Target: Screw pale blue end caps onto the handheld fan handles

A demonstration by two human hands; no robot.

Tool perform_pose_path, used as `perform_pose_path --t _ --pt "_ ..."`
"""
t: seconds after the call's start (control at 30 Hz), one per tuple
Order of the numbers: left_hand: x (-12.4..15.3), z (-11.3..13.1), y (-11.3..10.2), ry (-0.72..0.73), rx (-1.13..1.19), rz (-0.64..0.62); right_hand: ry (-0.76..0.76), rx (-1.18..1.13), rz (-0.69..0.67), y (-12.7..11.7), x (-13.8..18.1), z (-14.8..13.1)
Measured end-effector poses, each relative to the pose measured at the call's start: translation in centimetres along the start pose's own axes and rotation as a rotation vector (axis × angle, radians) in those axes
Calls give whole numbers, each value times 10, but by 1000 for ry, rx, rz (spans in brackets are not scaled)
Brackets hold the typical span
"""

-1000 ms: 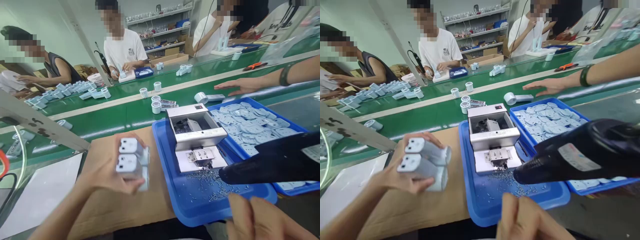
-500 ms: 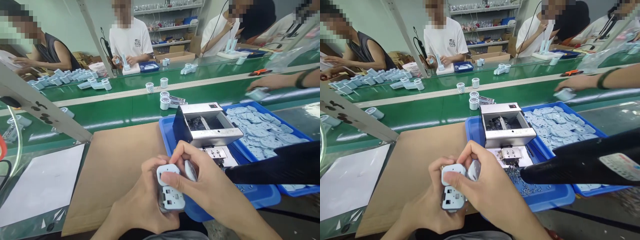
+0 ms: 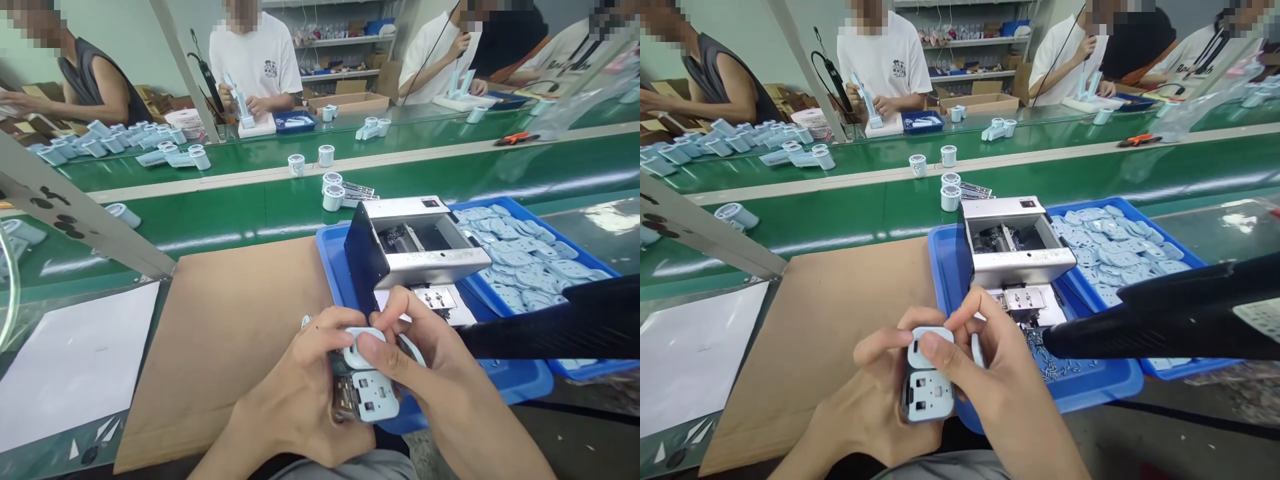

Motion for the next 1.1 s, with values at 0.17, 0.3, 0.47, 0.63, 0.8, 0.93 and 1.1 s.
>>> perform_pose_path --t 0.17,0.3,0.47,0.63,0.8,0.93,1.1 --pt "3 -3 -7 -11 -43 -15 -101 -111 -166 2 -14 15" --pt "2 -8 -17 -55 -7 13 -233 -157 -117 -7 -17 17" --pt "-5 -9 -17 -45 -3 -8 -254 -95 -27 -21 -12 15" --pt "-4 -9 -15 -47 -2 78 -299 -48 -85 -30 7 8" --pt "1 -8 -8 -42 -10 47 -260 54 -190 -16 15 -7" --pt "3 -12 -3 -10 -3 110 15 -32 -295 -4 7 -2" --pt "5 -17 2 12 -52 191 -50 107 -310 -8 -3 -5"
Point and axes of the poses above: each hand's wrist, its own x-axis away from the middle knuckle, its own y-axis out of the palm, z = x × y, the point moved 4 cm from there along -x, towards the middle knuckle, and after that the axes turned 5 degrees about y, right-handed, at the moved point
